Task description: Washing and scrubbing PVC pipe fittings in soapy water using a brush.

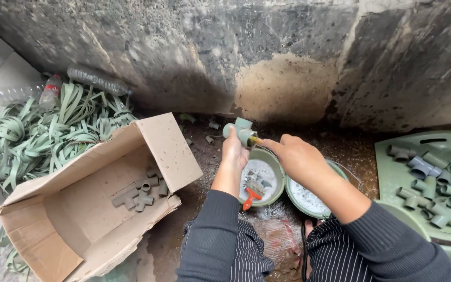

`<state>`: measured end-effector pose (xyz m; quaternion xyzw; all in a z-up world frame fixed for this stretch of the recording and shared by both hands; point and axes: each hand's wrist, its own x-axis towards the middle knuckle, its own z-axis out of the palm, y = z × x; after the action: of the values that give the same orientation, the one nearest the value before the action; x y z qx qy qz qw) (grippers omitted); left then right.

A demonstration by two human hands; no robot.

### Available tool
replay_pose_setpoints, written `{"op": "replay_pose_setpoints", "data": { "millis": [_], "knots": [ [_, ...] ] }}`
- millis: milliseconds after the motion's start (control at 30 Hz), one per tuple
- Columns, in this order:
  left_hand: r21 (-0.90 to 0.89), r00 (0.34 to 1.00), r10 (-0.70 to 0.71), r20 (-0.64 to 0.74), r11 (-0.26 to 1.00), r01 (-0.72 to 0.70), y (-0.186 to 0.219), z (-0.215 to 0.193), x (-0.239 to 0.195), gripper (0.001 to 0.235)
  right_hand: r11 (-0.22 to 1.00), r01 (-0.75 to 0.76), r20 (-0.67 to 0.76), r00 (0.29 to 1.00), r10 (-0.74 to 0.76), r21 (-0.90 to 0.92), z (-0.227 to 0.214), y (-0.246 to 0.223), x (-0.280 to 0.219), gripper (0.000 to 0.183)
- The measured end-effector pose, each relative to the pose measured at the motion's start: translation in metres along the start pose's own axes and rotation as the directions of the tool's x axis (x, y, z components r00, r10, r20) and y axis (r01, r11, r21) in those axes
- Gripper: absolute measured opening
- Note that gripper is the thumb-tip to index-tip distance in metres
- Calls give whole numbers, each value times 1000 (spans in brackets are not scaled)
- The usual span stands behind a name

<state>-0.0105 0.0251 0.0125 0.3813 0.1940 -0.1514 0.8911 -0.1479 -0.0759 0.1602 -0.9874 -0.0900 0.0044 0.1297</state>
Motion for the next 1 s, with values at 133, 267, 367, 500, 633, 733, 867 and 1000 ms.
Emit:
{"op": "replay_pose_setpoints", "data": {
  "millis": [133,267,367,500,633,733,867,1000],
  "knots": [
    [-51,999,-17,46,999,19,-6,0,4,57,863,6,-478,830,-286,-506,70,42,10,32],
    [15,979,205,9,979,-205,13,18,-26,63,988,-28,-347,937,-26,-151,60,34,16,31],
    [-111,988,133,82,986,-124,13,16,-26,54,886,-117,-107,977,184,449,55,42,22,29],
    [-275,988,-41,146,958,80,8,16,-21,51,856,92,-413,898,150,510,72,60,23,25],
    [-305,986,-40,164,948,89,8,19,-19,51,978,13,-555,821,-130,-209,57,38,8,25],
    [-158,987,155,50,977,-146,8,21,-14,52,916,-56,-547,816,-186,-396,65,42,14,32],
    [-181,985,161,60,972,-148,3,9,-4,53,938,51,-352,933,78,343,75,54,26,24],
    [-268,987,-70,145,957,108,1,1,13,60,998,53,-496,867,-53,-14,69,53,20,21]
  ]
}}
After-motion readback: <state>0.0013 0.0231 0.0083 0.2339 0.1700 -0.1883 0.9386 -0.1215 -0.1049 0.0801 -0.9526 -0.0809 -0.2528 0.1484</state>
